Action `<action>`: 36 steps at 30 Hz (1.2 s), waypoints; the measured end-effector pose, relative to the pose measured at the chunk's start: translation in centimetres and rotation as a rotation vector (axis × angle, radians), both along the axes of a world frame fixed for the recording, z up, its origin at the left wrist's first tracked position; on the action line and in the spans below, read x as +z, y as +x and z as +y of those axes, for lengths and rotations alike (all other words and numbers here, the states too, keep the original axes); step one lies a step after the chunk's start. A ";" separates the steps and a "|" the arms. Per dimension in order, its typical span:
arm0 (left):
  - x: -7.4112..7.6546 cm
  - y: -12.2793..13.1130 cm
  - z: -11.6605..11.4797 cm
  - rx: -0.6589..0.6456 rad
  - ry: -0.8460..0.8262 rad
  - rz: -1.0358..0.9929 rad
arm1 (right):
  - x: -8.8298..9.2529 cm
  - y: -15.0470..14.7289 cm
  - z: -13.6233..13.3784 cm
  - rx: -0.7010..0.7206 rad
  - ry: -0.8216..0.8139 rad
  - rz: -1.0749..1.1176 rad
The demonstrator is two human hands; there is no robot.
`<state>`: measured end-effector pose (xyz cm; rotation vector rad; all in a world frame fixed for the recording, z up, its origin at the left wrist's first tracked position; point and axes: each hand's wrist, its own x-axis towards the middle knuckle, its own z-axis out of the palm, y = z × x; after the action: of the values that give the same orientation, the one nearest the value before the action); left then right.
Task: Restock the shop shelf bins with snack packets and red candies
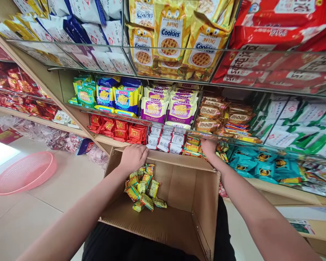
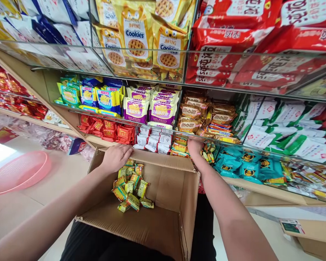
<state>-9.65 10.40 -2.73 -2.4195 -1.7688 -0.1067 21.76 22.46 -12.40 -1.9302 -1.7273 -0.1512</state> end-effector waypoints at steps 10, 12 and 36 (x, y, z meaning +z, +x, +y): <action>0.0 0.0 0.3 0.010 -0.015 0.024 | 0.5 -1.5 -1.3 0.029 -0.118 -0.175; 0.0 0.0 0.3 0.003 -0.011 0.020 | 0.6 -1.4 -1.7 0.042 -0.099 -0.198; 0.3 -0.4 0.1 -0.026 0.018 -0.048 | 1.8 -1.7 2.1 0.254 -0.172 -0.113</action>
<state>-10.09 10.48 -2.39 -2.4479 -1.7486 -0.1842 20.10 24.56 -10.59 -1.8284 -2.1034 -0.0188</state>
